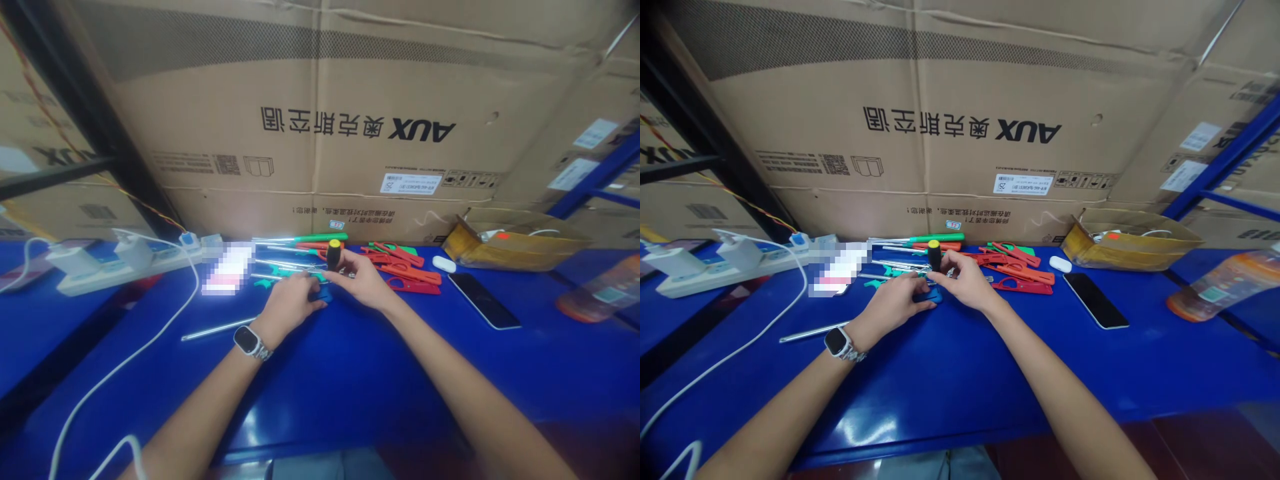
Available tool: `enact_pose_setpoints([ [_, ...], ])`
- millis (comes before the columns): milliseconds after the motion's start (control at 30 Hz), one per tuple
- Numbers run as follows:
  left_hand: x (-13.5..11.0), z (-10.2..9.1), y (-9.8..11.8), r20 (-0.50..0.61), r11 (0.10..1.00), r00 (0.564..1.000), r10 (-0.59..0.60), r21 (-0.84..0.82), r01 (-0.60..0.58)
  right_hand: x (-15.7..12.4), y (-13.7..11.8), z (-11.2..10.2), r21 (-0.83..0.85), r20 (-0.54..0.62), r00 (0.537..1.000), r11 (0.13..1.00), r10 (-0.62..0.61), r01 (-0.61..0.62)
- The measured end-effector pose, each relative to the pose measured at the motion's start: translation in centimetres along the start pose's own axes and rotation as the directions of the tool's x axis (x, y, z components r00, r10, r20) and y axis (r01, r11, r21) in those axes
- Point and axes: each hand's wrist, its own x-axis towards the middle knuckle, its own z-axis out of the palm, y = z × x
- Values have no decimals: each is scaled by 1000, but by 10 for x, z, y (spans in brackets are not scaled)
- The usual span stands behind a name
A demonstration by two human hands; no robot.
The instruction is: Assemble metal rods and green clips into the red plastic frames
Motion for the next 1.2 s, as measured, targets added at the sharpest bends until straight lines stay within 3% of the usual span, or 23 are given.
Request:
enact_pose_setpoints([
  [133,1,0,0,-4,1000,1000,4,12,-3,0,8,6,25,-129,992,1000,3,0],
  [233,1,0,0,-6,1000,1000,9,27,-9,0,9,9,121,-159,986,992,52,-33],
  [400,1,-2,2,1,999,1000,12,39,-12,0,-4,2,294,18,994,950,108,-108],
  [600,0,-3,4,11,999,1000,-14,30,14,4,-8,-9,228,60,987,961,146,-156],
  [767,0,-2,3,10,1000,1000,-27,2,27,9,-7,-6,80,-37,997,995,65,-61],
  [867,0,-2,3,8,999,999,-31,4,31,8,-4,0,48,-131,987,995,95,-89],
  [1033,0,-2,2,9,1000,1000,-12,10,12,3,-3,8,72,-174,983,996,66,-54],
  [1200,-2,-10,-3,68,996,994,87,26,-89,3,-17,2,234,-237,965,971,111,-54],
])
